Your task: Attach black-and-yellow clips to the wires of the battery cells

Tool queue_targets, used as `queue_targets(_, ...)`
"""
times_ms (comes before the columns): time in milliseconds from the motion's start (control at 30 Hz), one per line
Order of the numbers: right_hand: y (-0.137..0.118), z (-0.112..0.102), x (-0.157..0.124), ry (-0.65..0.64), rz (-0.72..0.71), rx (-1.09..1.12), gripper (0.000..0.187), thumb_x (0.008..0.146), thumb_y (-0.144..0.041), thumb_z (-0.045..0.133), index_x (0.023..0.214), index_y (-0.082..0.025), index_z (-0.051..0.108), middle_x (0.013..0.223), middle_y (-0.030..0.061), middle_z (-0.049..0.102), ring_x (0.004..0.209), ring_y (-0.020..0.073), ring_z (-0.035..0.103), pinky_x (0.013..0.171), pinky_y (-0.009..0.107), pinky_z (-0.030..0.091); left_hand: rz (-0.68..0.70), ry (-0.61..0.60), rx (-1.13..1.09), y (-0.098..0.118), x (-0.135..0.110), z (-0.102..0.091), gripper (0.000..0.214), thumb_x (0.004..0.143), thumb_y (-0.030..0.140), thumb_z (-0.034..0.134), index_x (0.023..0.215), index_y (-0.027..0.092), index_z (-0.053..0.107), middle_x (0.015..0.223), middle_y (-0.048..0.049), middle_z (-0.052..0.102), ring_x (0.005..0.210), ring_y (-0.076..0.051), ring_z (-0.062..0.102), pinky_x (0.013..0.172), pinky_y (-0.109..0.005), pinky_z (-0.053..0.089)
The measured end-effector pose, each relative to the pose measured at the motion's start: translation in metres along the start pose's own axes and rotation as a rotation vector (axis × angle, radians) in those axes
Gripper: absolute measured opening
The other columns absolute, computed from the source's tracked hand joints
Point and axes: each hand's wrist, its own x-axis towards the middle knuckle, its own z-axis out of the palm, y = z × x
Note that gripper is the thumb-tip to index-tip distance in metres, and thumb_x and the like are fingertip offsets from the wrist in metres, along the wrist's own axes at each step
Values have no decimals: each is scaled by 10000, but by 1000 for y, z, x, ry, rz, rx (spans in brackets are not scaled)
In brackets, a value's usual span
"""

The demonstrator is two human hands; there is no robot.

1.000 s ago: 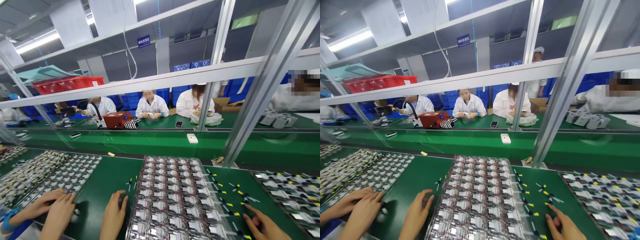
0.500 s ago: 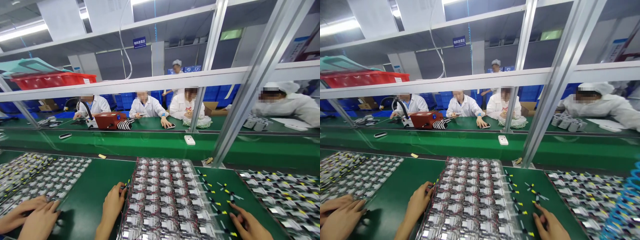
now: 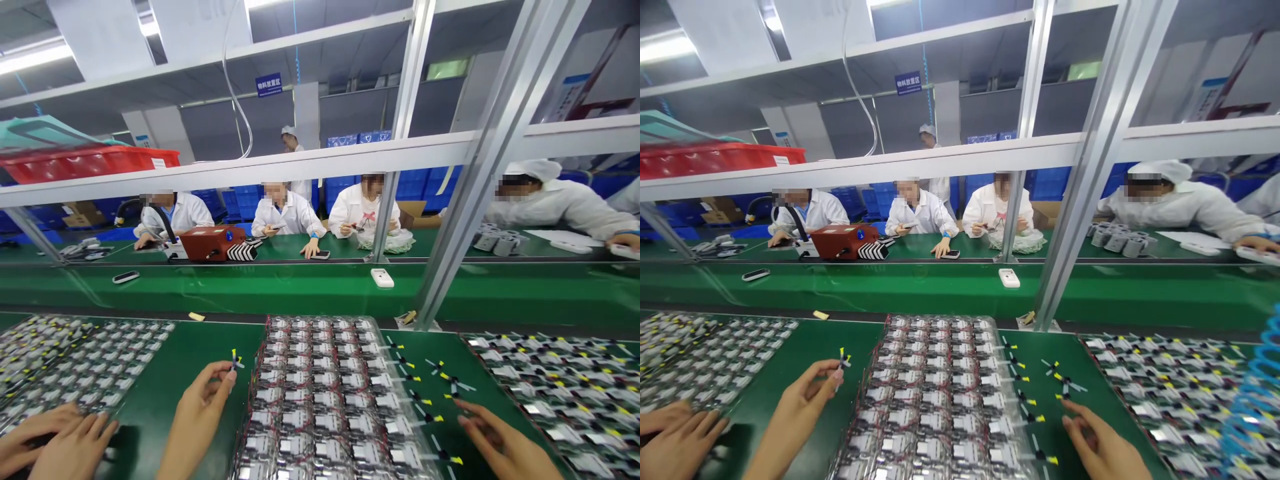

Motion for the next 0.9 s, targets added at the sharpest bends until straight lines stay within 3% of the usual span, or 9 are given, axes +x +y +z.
queue_targets(67, -24, -10, -2, -65, -37, 22, 882, 794, -836, 347, 1231, -118, 614, 788, 91, 543, 942, 24, 542, 930, 74, 500, 56, -94, 43, 28, -27, 6, 907, 531, 846, 652, 1146, 182, 598, 1043, -59, 632, 958, -106, 617, 806, -122, 486)
queue_targets(167, -58, -26, -9, -219, -51, 83, 907, 770, -859, 380, 1296, -151, 586, 964, 93, 584, 965, 12, 540, 906, 51, 499, 246, -320, 233, 68, -65, 31, 622, 769, 739, 541, 1104, 229, 659, 1123, -42, 628, 976, -82, 602, 813, -125, 460)
queue_targets(300, -97, -37, -10, -531, 18, 100, 881, 710, -909, 395, 1397, -364, 478, 1363, -42, 440, 1054, -44, 529, 883, -31, 460, 453, -580, 381, 98, -91, 74, 342, 932, 487, 446, 1072, 273, 673, 1066, -2, 623, 923, -44, 557, 836, -142, 383)
queue_targets(400, -113, -33, -3, -568, -44, 138, 783, 777, -866, 323, 1270, -309, 566, 1263, -38, 499, 1021, -72, 519, 866, -61, 401, 501, -604, 395, 104, -91, 92, 288, 945, 391, 443, 1089, 258, 654, 1103, 3, 607, 964, -47, 540, 865, -159, 353)
queue_targets(500, -115, -30, 1, -582, -62, 211, 794, 796, -847, 321, 1100, -171, 606, 1035, 6, 559, 825, -91, 470, 721, -48, 329, 461, -607, 378, 108, -86, 96, 255, 939, 358, 473, 1057, 240, 666, 1078, 10, 613, 957, -45, 534, 862, -162, 343)
queue_targets(633, -111, -31, 1, -592, -42, 257, 821, 779, -864, 356, 1025, -117, 591, 902, 17, 527, 717, -93, 378, 625, -25, 263, 417, -622, 315, 115, -87, 103, 209, 909, 349, 538, 1012, 243, 686, 1018, 34, 633, 918, -26, 548, 842, -145, 361)
queue_targets(767, -106, -28, 0, -598, -32, 263, 834, 784, -877, 340, 1054, -125, 576, 890, 22, 518, 720, -89, 396, 615, -21, 266, 444, -603, 255, 99, -78, 103, 257, 886, 416, 553, 1010, 254, 709, 1025, 25, 657, 941, -41, 588, 885, -161, 430)
queue_targets(833, -102, -25, 1, -636, -9, 289, 854, 775, -889, 339, 1076, -116, 545, 844, 26, 513, 713, -73, 435, 627, -11, 305, 503, -554, 250, 69, -56, 84, 339, 851, 495, 559, 1002, 243, 729, 1070, -17, 672, 1030, -95, 613, 935, -219, 488)
queue_targets(900, -100, -23, 2, -702, 21, 380, 859, 748, -886, 404, 1115, -115, 504, 841, 27, 520, 736, -46, 489, 659, 9, 369, 516, -516, 261, 27, -25, 56, 405, 775, 560, 607, 953, 227, 754, 1142, -61, 671, 1208, -177, 588, 1118, -340, 459)
